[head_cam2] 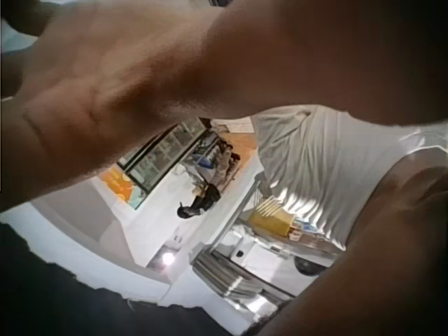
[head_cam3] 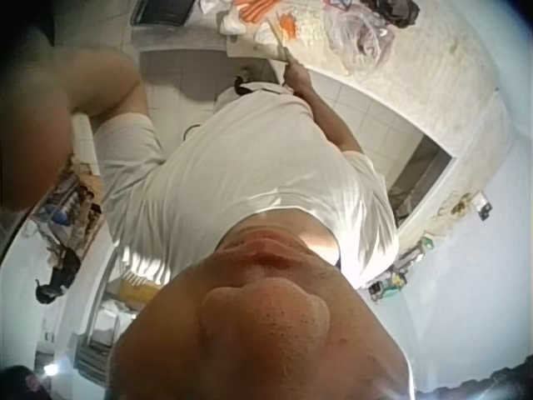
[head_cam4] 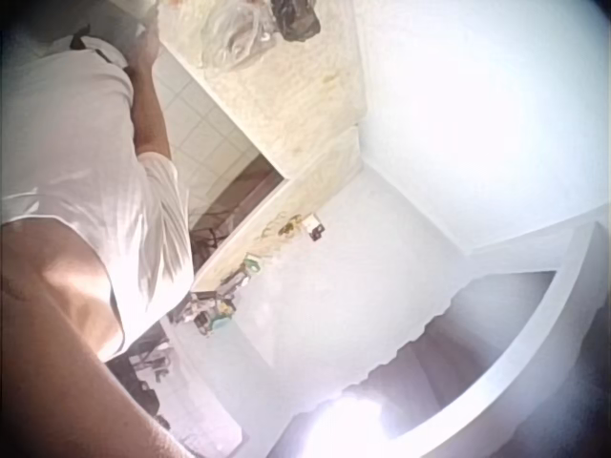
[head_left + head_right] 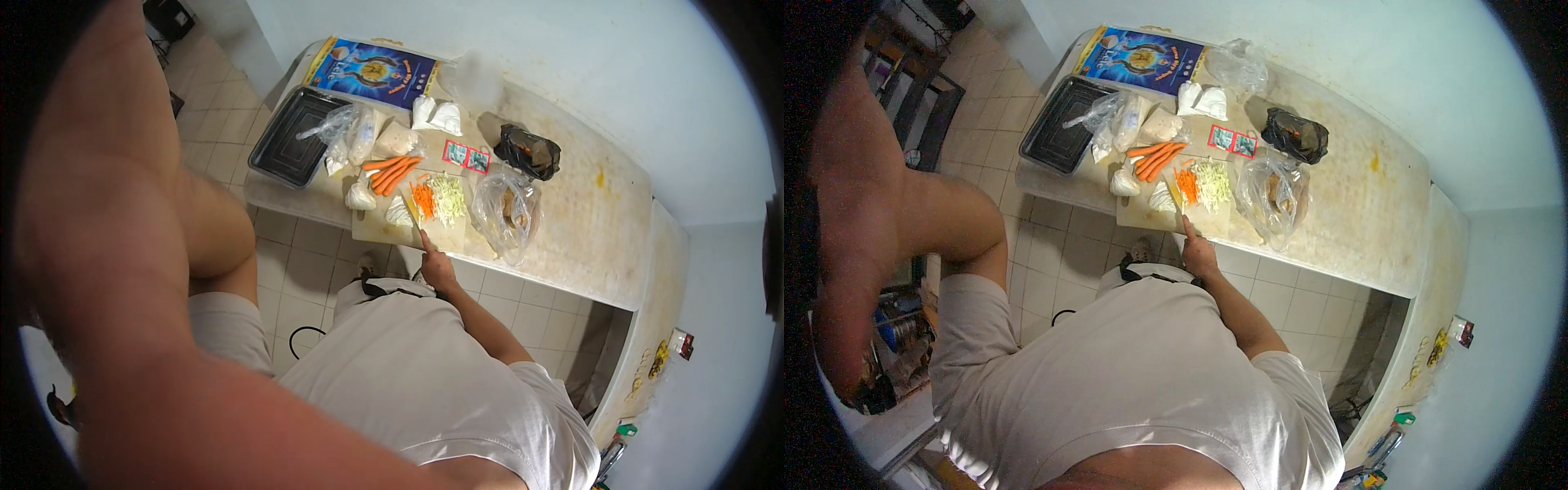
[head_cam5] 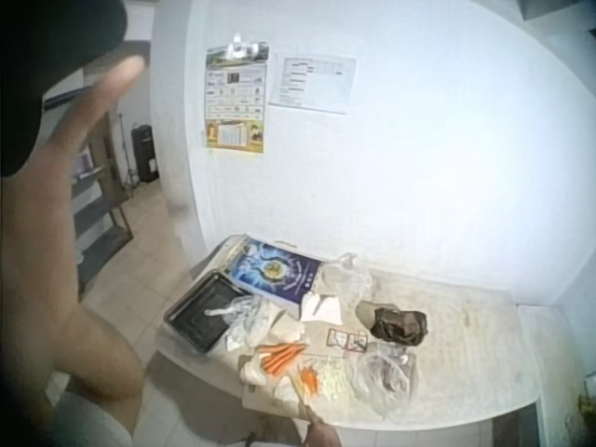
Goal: The person cuts carrots, cabbage, and white onion into small pieces using a knife on a cutting board.
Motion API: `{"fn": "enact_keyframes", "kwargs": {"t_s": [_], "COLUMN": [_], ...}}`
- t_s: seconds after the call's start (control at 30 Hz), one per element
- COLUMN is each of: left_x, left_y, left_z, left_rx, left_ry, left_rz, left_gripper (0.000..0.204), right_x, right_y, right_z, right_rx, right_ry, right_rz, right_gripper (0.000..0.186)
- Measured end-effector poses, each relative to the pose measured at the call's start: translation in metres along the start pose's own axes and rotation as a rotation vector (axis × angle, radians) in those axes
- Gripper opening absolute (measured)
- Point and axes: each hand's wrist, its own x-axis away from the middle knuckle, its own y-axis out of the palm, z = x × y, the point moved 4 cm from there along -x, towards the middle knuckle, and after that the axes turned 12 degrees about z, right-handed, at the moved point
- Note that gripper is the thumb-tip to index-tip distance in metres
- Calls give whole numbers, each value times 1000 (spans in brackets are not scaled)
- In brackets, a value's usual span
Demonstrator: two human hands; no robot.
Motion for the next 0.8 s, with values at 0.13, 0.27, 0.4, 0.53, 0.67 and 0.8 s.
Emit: {"fn": "enact_keyframes", "kwargs": {"t_s": [0.13, 0.27, 0.4, 0.53, 0.67, 0.8], "left_x": [-7, -2, 27, 16, -4, 16], "left_y": [24, 16, -100, -74, 26, -73], "left_z": [0, 0, 5, -11, -7, -22], "left_rx": [3, -2, 10, 7, 44, 25], "left_ry": [3, 0, 13, 9, 4, 2], "left_rz": [13, 35, 32, 42, 65, 71], "left_gripper": [100, 99, 99, 98, 98, 97], "right_x": [1, -1, -1, -1, -1, -3], "right_y": [-5, -2, 2, -4, -1, -3], "right_z": [-6, -5, 4, -6, 5, -2], "right_rx": [15, 23, -1, 14, -7, -23], "right_ry": [38, 35, -8, 18, 18, -18], "right_rz": [-41, -48, 19, -19, 14, 15], "right_gripper": [68, 68, 68, 67, 67, 68]}}
